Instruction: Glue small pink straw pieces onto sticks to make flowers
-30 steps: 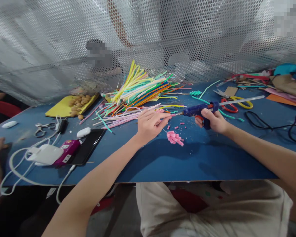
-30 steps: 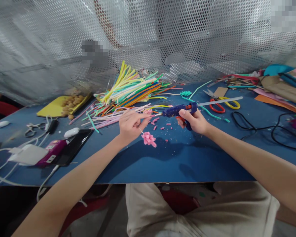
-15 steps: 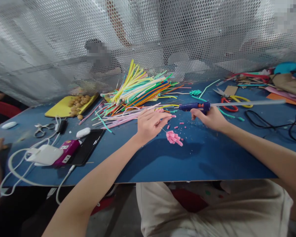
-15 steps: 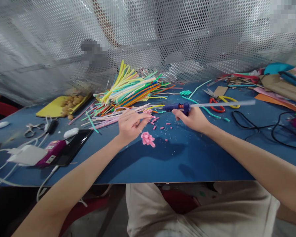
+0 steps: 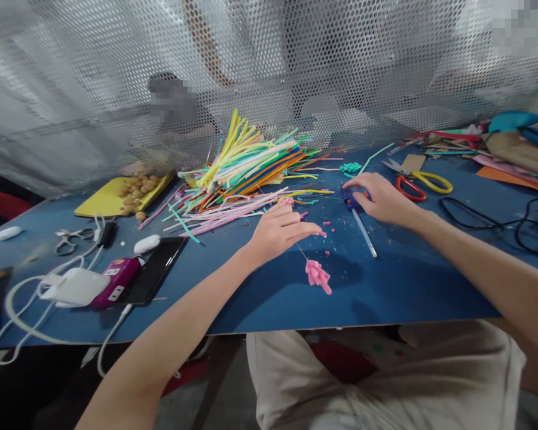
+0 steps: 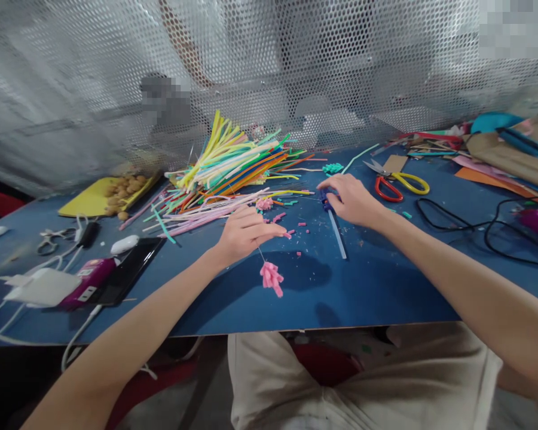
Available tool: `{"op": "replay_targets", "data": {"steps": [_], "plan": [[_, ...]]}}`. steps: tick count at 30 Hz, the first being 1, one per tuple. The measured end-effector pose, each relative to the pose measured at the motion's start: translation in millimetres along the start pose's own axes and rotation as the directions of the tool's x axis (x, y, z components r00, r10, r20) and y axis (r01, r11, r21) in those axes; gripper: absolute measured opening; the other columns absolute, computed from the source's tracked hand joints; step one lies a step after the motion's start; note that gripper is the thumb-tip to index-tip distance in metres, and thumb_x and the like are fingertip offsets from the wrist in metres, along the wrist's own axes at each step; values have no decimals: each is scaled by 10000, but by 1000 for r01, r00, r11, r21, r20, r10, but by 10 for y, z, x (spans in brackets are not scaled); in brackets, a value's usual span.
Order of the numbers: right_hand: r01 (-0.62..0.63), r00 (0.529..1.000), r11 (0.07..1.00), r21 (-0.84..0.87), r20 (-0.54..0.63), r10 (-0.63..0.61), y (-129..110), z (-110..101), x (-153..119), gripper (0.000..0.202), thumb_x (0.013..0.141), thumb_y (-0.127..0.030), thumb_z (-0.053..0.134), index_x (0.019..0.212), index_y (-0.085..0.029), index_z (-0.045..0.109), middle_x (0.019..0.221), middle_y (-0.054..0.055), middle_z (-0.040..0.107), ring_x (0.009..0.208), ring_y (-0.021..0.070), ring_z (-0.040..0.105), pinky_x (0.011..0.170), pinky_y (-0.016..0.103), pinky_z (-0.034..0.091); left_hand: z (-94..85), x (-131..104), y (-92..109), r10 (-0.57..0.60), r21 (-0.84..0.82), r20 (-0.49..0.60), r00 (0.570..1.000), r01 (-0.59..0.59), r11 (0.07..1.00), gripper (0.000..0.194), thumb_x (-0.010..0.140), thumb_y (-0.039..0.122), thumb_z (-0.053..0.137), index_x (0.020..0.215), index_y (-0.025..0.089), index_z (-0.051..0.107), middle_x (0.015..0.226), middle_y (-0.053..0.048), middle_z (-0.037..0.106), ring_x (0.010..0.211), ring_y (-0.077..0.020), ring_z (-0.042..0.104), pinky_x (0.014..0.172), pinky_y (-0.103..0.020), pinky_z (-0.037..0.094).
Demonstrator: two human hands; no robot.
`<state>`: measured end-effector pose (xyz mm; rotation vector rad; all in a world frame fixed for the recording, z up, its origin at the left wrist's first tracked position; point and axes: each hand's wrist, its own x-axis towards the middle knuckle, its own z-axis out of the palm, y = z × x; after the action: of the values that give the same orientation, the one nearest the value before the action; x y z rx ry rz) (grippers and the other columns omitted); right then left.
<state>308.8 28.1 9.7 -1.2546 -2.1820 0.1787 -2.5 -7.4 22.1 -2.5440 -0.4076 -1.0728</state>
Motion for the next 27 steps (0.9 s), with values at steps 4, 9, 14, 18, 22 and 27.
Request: {"op": "replay_targets", "data": {"steps": [4,9,14,18,22,27], "plan": [[43,995,924,380,71,-76,-440,-64,-87,238,967,-401,599,1075,-253,750,940,52,774,886,224,704,868,385,534,-30,44,28,81,29,42,996,-82,996,149,1003,358,631,1019,305,769,603,49,474,616,-117,425,655,-275,331],[31,978,817,575,150,-143,-656,29,-184,229,878,-455,749,956,-240,767,935,44,779,857,200,699,827,350,553,-48,79,82,142,61,132,981,-151,987,156,1020,344,610,996,315,762,621,40,496,636,-121,443,675,-282,346],[-72,962,695,715,233,-140,-619,105,-188,257,807,-430,826,931,-221,745,902,28,763,824,178,708,820,340,569,-47,66,110,152,58,206,967,-167,984,157,1038,323,583,1051,314,739,683,30,570,645,-122,466,705,-298,356],[-161,943,631,759,307,-128,-625,126,-184,295,779,-408,852,941,-204,714,891,24,761,817,171,717,840,348,575,-47,61,112,179,62,202,963,-195,979,122,1034,285,593,1032,277,715,744,14,636,678,-127,501,679,-309,331],[-222,922,599,770,366,-128,-643,124,-185,326,770,-403,861,963,-200,695,880,28,762,824,180,729,849,364,578,-51,79,120,193,24,144,970,-199,980,69,1018,241,619,1022,254,686,723,26,628,681,-124,513,662,-322,321],[-263,916,580,771,388,-101,-657,125,-183,336,745,-395,879,946,-196,699,863,18,760,818,173,730,848,355,576,-49,88,123,197,28,136,971,-202,979,53,1011,235,631,997,246,681,723,28,630,677,-119,516,667,-326,317]]}}
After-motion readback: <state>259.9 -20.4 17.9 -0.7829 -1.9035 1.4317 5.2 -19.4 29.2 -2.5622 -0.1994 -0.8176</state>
